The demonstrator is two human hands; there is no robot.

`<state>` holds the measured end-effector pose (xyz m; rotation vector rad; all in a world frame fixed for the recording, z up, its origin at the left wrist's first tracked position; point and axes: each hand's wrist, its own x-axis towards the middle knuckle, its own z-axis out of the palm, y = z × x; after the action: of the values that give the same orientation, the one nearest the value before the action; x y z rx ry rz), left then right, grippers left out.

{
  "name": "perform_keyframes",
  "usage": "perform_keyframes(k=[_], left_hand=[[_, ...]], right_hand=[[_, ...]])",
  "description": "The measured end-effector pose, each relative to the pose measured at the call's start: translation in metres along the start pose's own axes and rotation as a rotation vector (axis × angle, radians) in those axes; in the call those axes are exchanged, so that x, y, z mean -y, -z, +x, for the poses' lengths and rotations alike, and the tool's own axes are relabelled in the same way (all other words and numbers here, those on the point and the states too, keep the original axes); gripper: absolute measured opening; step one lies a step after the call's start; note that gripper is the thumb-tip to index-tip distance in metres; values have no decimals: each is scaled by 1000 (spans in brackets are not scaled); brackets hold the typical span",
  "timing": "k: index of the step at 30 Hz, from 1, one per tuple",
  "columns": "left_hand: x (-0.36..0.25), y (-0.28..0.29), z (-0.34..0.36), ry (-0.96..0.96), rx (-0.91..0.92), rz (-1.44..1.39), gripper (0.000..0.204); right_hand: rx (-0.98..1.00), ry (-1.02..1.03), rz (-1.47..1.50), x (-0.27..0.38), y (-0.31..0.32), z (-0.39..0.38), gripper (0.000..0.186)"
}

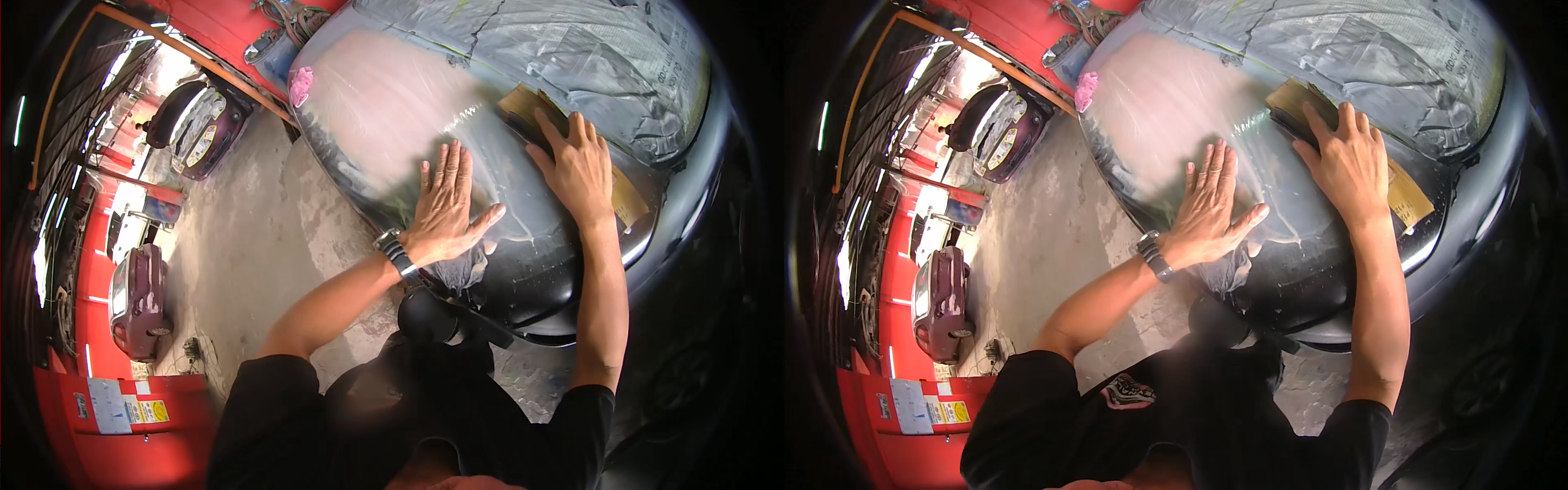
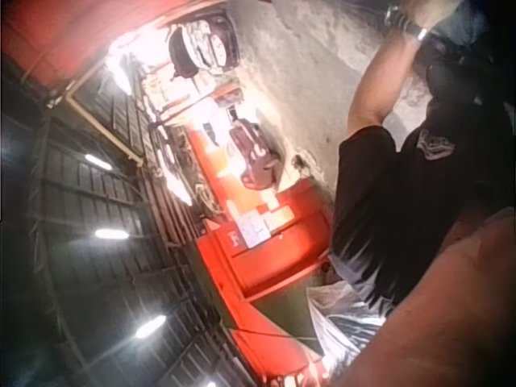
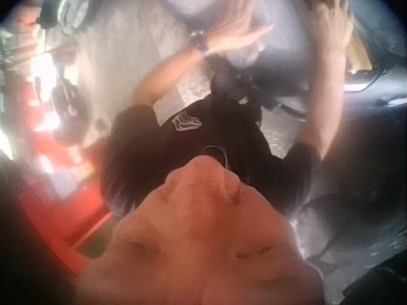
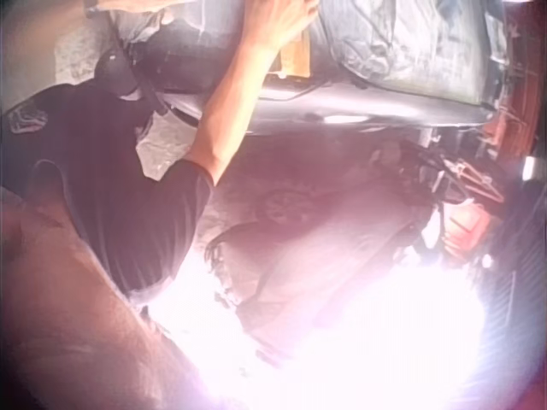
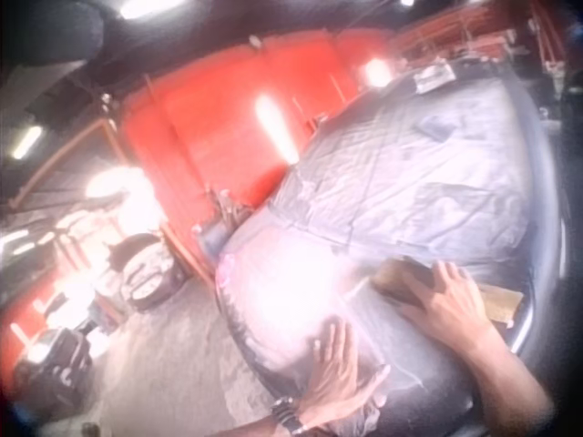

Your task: The person sands the hood of a car using a sanding block and a pink cloth. They repeatedly rub the surface of the hood, which is covered in a white substance, and occasionally dip the sanding block into a bucket of water.

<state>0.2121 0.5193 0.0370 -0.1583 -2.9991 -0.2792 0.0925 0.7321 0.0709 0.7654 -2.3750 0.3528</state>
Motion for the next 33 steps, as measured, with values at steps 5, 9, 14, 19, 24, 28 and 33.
perform_keyframes(k=[5,9,14,19,24,28,33], left_hand=[[80,8,78,38,-43,-24,108],[182,15,154,209,-55,-6,107],[324,31,249,429,-65,24,109],[446,46,296,633,-76,37,108],[494,55,316,823,-97,18,107],[495,46,308,840,-109,28,108],[430,39,257,793,-117,60,110]], right_hand=[[40,-15,-43,-1,5,2,54],[121,-70,11,14,7,9,56],[138,-103,-60,17,9,16,59],[211,-214,-97,20,2,21,65],[213,-224,-92,12,-4,21,63],[214,-232,-68,13,-4,23,64],[265,-171,-121,9,-3,23,55]])
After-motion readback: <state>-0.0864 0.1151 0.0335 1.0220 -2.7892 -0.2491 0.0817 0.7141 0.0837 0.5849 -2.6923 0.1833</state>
